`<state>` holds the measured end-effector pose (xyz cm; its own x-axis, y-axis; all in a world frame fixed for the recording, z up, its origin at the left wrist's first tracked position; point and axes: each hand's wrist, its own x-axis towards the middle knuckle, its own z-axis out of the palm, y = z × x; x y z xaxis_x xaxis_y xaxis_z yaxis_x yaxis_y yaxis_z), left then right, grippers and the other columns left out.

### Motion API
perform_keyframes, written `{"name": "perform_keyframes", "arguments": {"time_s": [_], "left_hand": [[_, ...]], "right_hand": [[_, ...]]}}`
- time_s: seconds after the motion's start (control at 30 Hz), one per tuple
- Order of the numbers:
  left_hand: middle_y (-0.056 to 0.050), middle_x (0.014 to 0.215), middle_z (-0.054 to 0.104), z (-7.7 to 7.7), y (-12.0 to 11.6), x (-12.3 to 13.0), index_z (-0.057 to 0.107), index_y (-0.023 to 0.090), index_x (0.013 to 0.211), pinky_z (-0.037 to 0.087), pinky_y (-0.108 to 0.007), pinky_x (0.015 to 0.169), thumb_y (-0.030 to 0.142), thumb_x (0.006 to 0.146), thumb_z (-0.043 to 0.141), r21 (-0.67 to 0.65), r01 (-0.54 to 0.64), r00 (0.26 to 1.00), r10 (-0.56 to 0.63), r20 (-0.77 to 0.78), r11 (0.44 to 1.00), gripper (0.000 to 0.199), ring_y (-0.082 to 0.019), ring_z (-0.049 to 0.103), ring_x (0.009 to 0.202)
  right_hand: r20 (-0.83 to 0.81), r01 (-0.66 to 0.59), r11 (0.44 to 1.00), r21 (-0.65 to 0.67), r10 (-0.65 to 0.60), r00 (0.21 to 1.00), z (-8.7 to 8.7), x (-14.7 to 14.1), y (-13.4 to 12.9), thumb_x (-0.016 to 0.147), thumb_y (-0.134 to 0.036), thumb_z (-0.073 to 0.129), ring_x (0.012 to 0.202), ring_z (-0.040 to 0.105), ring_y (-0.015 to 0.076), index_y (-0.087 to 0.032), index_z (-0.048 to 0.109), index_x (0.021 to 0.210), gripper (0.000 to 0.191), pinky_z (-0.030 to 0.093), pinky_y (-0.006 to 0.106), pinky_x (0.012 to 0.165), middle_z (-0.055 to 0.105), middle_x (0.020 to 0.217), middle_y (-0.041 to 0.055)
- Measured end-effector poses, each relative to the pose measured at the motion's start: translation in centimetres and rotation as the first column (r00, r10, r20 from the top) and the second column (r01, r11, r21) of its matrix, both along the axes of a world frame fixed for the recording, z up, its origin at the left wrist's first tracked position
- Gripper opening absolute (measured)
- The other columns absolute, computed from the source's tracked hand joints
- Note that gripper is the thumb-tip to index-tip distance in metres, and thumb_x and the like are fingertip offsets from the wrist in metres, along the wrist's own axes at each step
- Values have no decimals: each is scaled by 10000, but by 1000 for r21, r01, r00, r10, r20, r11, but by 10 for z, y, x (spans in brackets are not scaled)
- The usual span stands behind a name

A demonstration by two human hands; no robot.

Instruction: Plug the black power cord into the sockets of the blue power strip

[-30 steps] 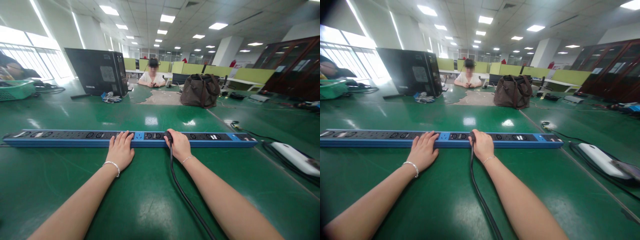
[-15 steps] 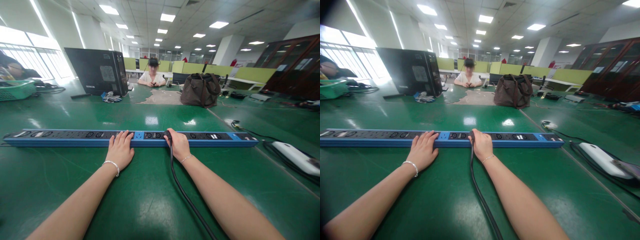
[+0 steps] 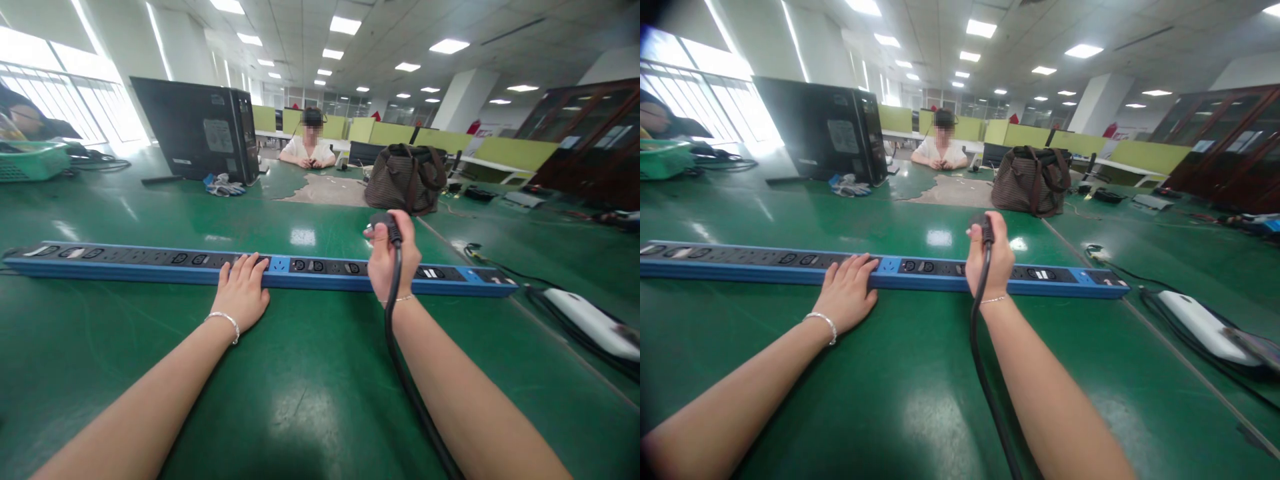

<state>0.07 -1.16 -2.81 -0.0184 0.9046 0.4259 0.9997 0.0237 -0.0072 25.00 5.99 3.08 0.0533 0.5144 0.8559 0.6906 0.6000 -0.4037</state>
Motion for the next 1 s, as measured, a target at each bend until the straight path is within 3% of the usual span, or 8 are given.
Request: {"name": "perform_keyframes", "arguments": {"time_s": [0.13,0.3,0.4,0.5,0.6,0.77,0.93,1.0], "left_hand": [[-98,1433,400,0,0,0,412,160,1332,184,-502,1102,267,785,419,-10,-2,1000,2,7,1000,557,-273,312,1329],[-86,1415,430,10,-1,1,475,179,1274,192,-509,1100,285,812,402,-23,-12,995,14,104,1000,479,-274,298,1342],[-107,1295,543,32,-3,15,559,164,1123,287,-453,1061,372,856,371,19,13,963,-17,268,1000,388,-266,397,1276],[-74,1001,676,61,-1,44,499,193,1152,466,-359,840,478,884,311,-96,109,833,-38,552,989,435,-205,628,930],[-47,819,689,80,7,77,464,201,1169,479,-328,724,510,873,335,-140,194,756,-57,652,971,447,-209,655,813],[-121,945,687,71,24,101,505,170,1097,471,-338,762,330,892,342,-204,232,784,-59,618,951,307,-222,657,877],[-42,797,686,68,31,77,436,186,1146,499,-268,573,284,875,389,-256,257,484,105,869,932,291,-138,638,563],[-21,769,673,80,32,58,410,185,1168,480,-260,514,312,866,411,-205,118,495,121,860,972,328,-123,594,481]], "right_hand": [[32,27,997,77,-29,999,19,5,-9,916,-410,387,1033,576,204,-223,500,1208,365,448,357,890,599,1154,75],[269,-78,989,-123,108,957,-4,-11,-17,896,-363,437,1019,594,200,-181,488,1256,407,462,314,889,623,1142,101],[289,-117,980,-162,160,944,-11,-21,-19,874,-343,485,1007,598,201,-180,493,1260,419,463,317,889,631,1136,95],[303,-128,977,-170,176,937,-11,-26,-22,867,-343,493,990,601,202,-166,531,1218,395,462,319,886,648,1099,99],[342,-145,977,-155,191,920,-13,-27,-24,872,-315,472,956,610,203,-134,563,1171,362,466,320,872,656,1085,112],[420,-217,966,-144,258,870,-25,-24,-19,845,-214,466,1001,595,187,-121,572,1159,345,444,313,917,651,1114,112],[466,-278,936,-217,350,813,-31,-17,-10,810,-165,455,1102,545,181,-149,521,1235,431,408,344,967,597,1225,94],[468,-198,949,-247,295,833,-33,-12,-6,816,-167,444,1114,533,195,-151,518,1243,433,395,368,973,592,1233,96]]}}
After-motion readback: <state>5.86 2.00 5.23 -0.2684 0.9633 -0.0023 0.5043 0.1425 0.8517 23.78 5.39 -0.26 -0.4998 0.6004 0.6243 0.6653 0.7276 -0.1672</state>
